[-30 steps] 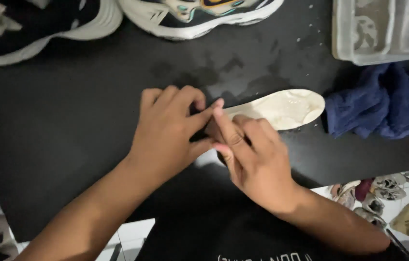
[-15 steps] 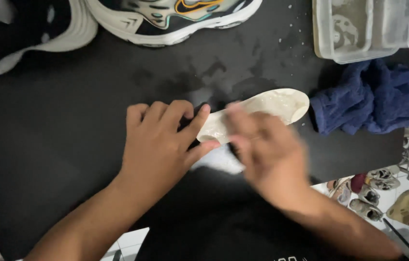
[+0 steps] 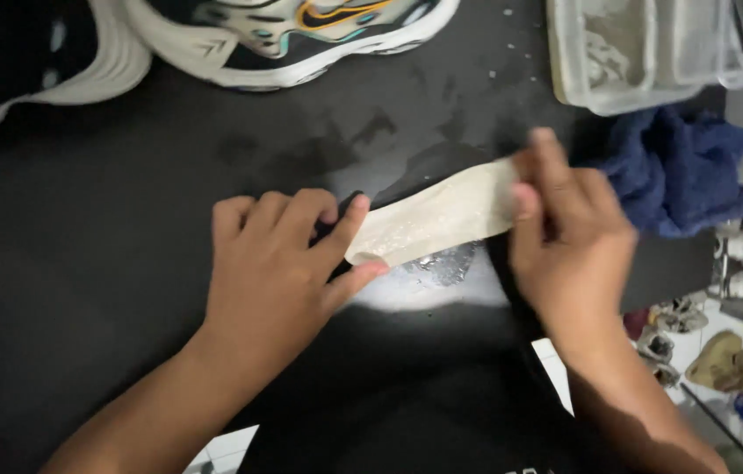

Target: The person scrubs a white shoe insole with a brush and a toothbrush, then wipes it with a blue cloth. The insole is repeatedly scrubbed and wiped on a black table next to a pair of sneakers.

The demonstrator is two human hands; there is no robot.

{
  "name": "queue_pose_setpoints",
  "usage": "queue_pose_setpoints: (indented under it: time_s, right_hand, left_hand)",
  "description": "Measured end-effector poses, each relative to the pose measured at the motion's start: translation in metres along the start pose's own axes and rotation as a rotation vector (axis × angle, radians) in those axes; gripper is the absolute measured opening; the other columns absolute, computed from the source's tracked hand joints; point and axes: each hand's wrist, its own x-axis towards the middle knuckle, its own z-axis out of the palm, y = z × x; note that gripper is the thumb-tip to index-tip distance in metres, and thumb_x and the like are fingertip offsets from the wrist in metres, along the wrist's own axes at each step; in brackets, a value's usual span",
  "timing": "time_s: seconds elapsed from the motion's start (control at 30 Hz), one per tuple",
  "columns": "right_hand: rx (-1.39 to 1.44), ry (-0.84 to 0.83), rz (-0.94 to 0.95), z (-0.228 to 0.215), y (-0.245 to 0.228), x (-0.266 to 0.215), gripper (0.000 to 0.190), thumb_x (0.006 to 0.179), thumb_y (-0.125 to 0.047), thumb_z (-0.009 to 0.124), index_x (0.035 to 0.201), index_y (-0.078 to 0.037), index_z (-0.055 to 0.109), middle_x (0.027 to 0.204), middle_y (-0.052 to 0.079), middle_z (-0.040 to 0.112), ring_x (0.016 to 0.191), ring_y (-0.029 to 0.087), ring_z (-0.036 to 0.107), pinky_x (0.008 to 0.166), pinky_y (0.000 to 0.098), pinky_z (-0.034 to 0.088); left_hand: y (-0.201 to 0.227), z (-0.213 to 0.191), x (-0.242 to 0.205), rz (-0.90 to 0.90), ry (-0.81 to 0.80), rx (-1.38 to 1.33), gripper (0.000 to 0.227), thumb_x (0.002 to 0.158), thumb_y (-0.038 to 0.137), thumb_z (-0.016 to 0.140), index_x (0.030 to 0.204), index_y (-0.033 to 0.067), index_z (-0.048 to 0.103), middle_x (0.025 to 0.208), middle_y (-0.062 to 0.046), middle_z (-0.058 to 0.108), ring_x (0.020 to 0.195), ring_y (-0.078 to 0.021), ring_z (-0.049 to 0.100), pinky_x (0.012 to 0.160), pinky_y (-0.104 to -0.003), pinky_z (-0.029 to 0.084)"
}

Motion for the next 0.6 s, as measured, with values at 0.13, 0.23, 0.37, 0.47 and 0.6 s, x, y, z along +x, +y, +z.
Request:
queue_pose_setpoints:
  time_s: [0.13, 0.23, 0.37, 0.47, 0.6]
  right_hand:
    - [-0.023, 0.031, -0.07, 0.018, -0.049, -0.01, 0.034, 0.112, -0.02, 0.054, 0.136, -0.002, 0.071, 0.119, 0.022, 0.072, 0.103, 0.04, 0.067, 0.081, 0.0483, 0.052]
    - [0.229, -0.173, -0.201, 0.027, -0.079, -0.015, 0.046, 0.109, -0.016, 0.06, 0.154, -0.014, 0.048, 0.106, 0.013, 0.057, 0.082, 0.031, 0.059, 0.073, 0.0424, 0.053]
    - [0.064, -0.163, -0.086, 0.015, -0.028, -0.007, 0.038, 0.111, -0.018, 0.054, 0.148, -0.012, 0.059, 0.124, 0.013, 0.067, 0.103, 0.03, 0.065, 0.081, 0.0419, 0.052]
    - [-0.02, 0.01, -0.086, 0.011, -0.028, -0.001, 0.04, 0.112, -0.006, 0.061, 0.151, -0.002, 0.06, 0.117, 0.02, 0.071, 0.094, 0.038, 0.062, 0.085, 0.0462, 0.05]
    - [0.231, -0.148, -0.213, 0.032, -0.096, -0.02, 0.046, 0.109, -0.016, 0.063, 0.153, -0.011, 0.049, 0.107, 0.013, 0.062, 0.091, 0.026, 0.066, 0.081, 0.0378, 0.058]
  left_hand:
    - [0.0, 0.001, 0.001, 0.008, -0.03, -0.031, 0.059, 0.087, 0.063, 0.082, 0.125, 0.0192, 0.068, 0.101, -0.001, 0.056, 0.081, -0.0249, 0.05, 0.074, -0.043, 0.034]
    - [0.0, 0.002, 0.003, -0.034, 0.002, -0.046, 0.02, 0.09, 0.038, 0.078, 0.099, 0.0219, 0.07, 0.099, 0.001, 0.054, 0.076, -0.0241, 0.05, 0.075, -0.043, 0.032]
    - [-0.003, 0.003, -0.001, -0.029, -0.022, -0.043, 0.058, 0.088, 0.067, 0.077, 0.125, 0.0225, 0.07, 0.1, 0.0, 0.055, 0.08, -0.023, 0.051, 0.075, -0.043, 0.035]
    - [-0.004, 0.001, 0.001, -0.019, -0.008, -0.022, 0.066, 0.081, 0.068, 0.089, 0.124, 0.0219, 0.07, 0.1, 0.001, 0.055, 0.08, -0.0211, 0.051, 0.076, -0.041, 0.035]
    - [-0.003, 0.007, -0.003, -0.049, 0.033, -0.116, 0.021, 0.074, 0.024, 0.083, 0.087, 0.0169, 0.068, 0.096, 0.0, 0.054, 0.079, -0.0253, 0.051, 0.074, -0.045, 0.031]
